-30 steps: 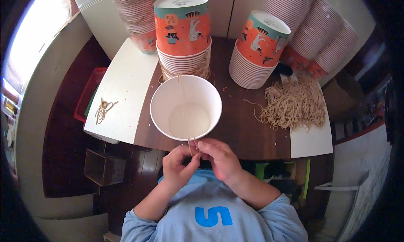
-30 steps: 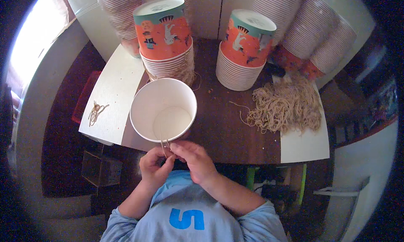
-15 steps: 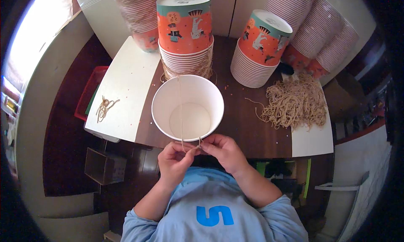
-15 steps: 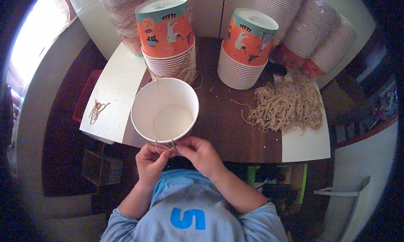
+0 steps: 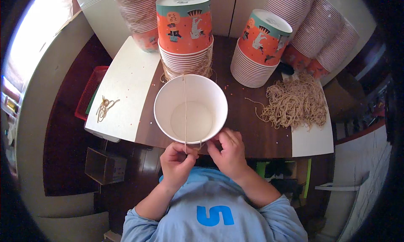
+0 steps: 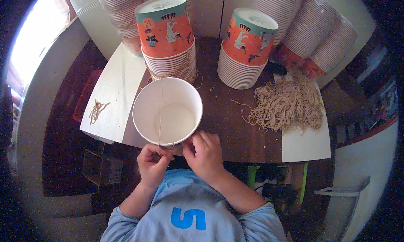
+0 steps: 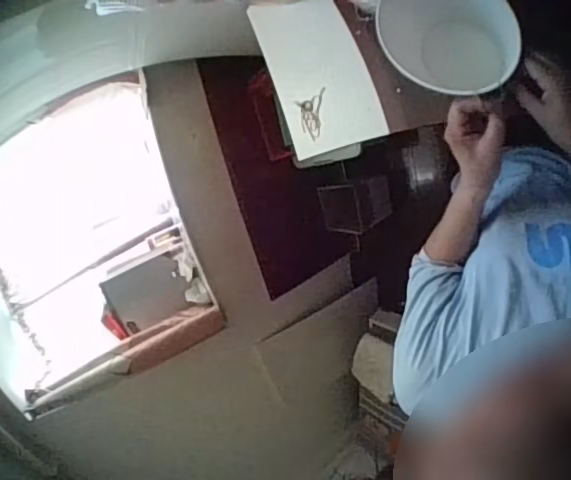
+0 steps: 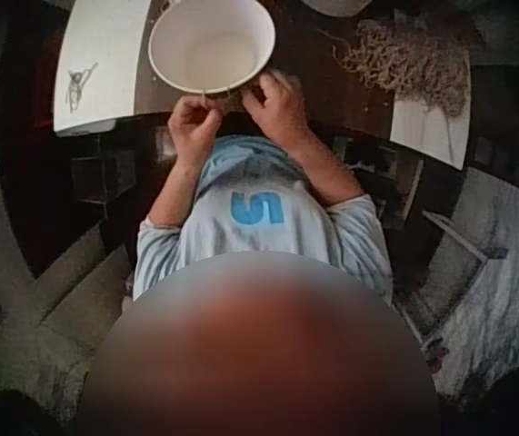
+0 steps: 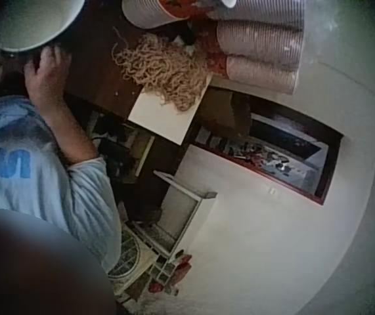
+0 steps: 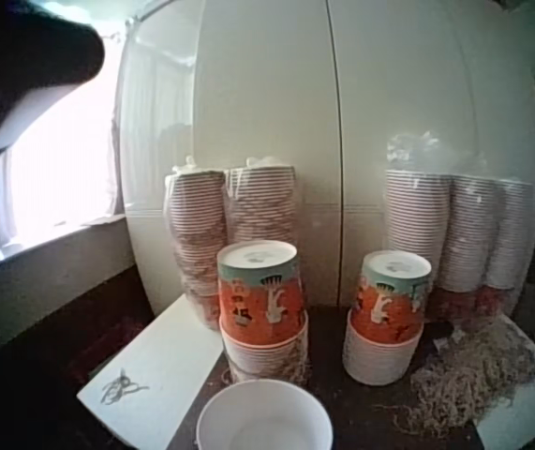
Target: Attaching thin strings or elastic bands to the edges of printed paper buckets.
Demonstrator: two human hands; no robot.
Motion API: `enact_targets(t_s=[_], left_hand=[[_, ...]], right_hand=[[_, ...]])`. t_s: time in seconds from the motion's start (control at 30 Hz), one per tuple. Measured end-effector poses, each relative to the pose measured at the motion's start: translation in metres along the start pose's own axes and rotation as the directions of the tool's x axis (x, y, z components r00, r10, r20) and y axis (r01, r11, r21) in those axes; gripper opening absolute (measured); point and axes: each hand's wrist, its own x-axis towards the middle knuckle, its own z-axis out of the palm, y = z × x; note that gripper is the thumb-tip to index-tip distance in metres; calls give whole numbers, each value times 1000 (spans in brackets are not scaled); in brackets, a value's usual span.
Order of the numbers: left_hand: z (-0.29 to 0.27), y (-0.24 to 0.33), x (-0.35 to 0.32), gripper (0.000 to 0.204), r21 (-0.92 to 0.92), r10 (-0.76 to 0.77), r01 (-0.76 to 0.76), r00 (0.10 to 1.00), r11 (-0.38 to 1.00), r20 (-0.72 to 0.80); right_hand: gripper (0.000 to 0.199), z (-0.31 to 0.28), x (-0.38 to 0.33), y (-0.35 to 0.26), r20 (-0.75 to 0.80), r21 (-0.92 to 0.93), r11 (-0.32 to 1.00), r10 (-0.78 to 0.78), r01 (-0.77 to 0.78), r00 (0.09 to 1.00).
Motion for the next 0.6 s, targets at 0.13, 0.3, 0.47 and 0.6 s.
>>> enact_targets(t_s=[0.13, 0.3, 0.47, 0.6], left_hand=[[3, 5, 0, 14, -65, -70, 71, 997, 995, 10], [1, 24, 0, 18, 375, 231, -253, 967, 892, 102], [-6, 43, 2, 20, 545, 376, -446, 894, 710, 242], [0, 51, 3, 20, 474, 456, -542, 840, 693, 294]], right_hand=[[13, -2, 4, -4, -44, -51, 998, -45, 43, 998], [19, -10, 1, -3, -105, 119, 984, -121, 133, 987], [34, -22, -1, -18, -118, 78, 926, -359, 369, 926], [31, -12, 6, -22, -118, 151, 882, -433, 447, 894]])
